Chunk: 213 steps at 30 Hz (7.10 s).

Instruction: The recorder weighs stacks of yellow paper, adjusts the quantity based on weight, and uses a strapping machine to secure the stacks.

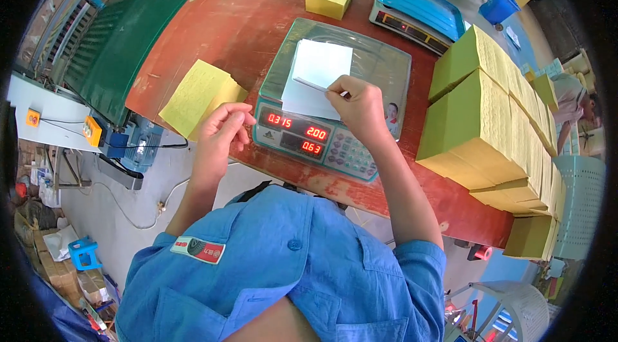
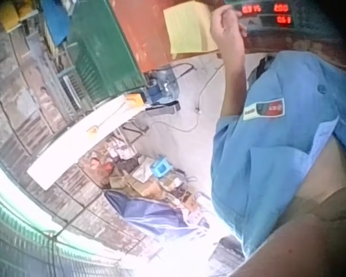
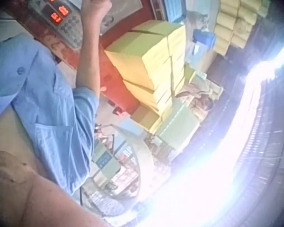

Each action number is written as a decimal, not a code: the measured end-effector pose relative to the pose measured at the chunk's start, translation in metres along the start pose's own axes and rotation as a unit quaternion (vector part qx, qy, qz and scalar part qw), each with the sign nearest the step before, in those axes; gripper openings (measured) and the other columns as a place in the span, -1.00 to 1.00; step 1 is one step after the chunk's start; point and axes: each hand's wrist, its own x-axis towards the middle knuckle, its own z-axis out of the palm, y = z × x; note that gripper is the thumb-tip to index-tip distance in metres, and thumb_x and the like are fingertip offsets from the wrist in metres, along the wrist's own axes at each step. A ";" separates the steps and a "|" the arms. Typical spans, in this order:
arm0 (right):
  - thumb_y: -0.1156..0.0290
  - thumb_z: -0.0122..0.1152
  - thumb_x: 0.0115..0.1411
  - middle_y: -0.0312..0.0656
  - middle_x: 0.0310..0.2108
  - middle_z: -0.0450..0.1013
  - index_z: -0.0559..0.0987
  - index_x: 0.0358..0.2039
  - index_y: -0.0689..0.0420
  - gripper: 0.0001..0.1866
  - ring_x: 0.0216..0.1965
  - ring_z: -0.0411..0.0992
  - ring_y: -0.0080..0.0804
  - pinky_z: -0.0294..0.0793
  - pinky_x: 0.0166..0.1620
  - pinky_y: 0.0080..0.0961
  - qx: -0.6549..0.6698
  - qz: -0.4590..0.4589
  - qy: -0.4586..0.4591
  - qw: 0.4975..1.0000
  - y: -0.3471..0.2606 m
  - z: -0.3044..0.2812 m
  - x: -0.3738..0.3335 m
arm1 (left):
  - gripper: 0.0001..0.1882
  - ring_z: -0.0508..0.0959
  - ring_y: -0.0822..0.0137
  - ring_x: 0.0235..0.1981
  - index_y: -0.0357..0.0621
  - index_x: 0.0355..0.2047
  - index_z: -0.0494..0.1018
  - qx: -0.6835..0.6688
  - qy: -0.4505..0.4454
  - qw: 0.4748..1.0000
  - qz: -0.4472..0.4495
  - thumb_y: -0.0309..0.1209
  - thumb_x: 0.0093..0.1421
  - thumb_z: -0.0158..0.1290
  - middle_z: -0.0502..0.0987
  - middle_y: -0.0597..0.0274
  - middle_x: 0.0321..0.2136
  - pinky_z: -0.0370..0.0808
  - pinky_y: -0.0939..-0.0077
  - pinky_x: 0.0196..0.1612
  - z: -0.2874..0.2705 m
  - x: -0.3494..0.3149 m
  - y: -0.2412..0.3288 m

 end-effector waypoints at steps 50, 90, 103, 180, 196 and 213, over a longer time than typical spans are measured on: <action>0.51 0.26 0.09 -0.06 -0.41 0.54 0.60 -0.39 0.22 -0.92 -0.32 0.52 -0.14 0.49 -0.21 -0.35 -0.093 -0.134 -0.018 0.987 0.010 -0.005 0.003 | -0.87 0.52 0.48 -0.27 -0.25 -0.25 0.45 -0.193 0.145 0.970 0.015 -0.44 0.34 -0.02 0.53 0.24 -0.31 0.48 0.53 -0.18 -0.047 0.033 -0.018; 0.34 0.09 0.34 -0.15 -0.08 0.49 0.34 0.22 0.17 -0.54 -0.14 0.44 -0.53 0.47 -0.14 -0.55 0.344 0.098 0.149 0.922 -0.028 -0.013 -0.145 | -0.70 0.50 0.41 -0.11 -0.32 -0.02 0.48 -0.091 -0.248 0.962 -0.070 -0.57 0.26 -0.09 0.55 0.20 -0.15 0.41 0.50 -0.01 0.077 0.012 0.013; 0.57 0.14 0.19 -0.01 -0.26 0.56 0.30 0.23 0.10 -0.42 -0.26 0.56 -0.36 0.48 -0.12 -0.47 0.044 0.285 0.303 0.909 0.093 -0.103 -0.260 | -0.73 0.54 0.40 -0.22 -0.35 -0.09 0.44 -0.111 -0.297 0.949 0.007 -0.48 0.22 0.05 0.56 0.17 -0.27 0.46 0.50 -0.11 0.298 0.082 0.070; 0.62 0.11 0.15 -0.03 -0.45 0.50 0.56 -0.06 0.16 -0.68 -0.52 0.47 -0.34 0.45 -0.40 -0.46 0.094 0.138 0.221 0.961 0.167 -0.168 -0.318 | -0.68 0.57 0.03 -0.20 -0.26 -0.10 0.54 0.419 -0.230 0.726 0.495 -0.30 0.23 0.06 0.56 -0.02 -0.23 0.47 0.24 -0.06 0.446 0.098 0.066; 0.63 0.05 0.14 -0.09 -0.44 0.50 0.25 0.27 0.19 -0.36 -0.44 0.43 -0.43 0.41 -0.34 -0.50 0.150 0.320 0.192 0.916 0.166 -0.181 -0.327 | -0.56 0.40 -0.02 0.14 -0.31 0.10 0.35 0.562 -0.296 0.622 0.458 -0.23 0.35 -0.12 0.39 -0.07 0.13 0.31 0.21 0.18 0.458 0.120 0.024; 0.57 0.09 0.02 -0.16 -0.08 0.48 0.55 -0.42 0.23 -0.90 0.02 0.40 -0.40 0.36 0.03 -0.46 0.427 0.159 0.181 0.872 0.176 -0.189 -0.338 | -0.59 0.41 -0.05 0.03 -0.33 -0.01 0.34 0.551 -0.386 0.620 0.403 -0.23 0.34 -0.17 0.44 -0.11 -0.08 0.32 0.27 0.09 0.461 0.131 0.030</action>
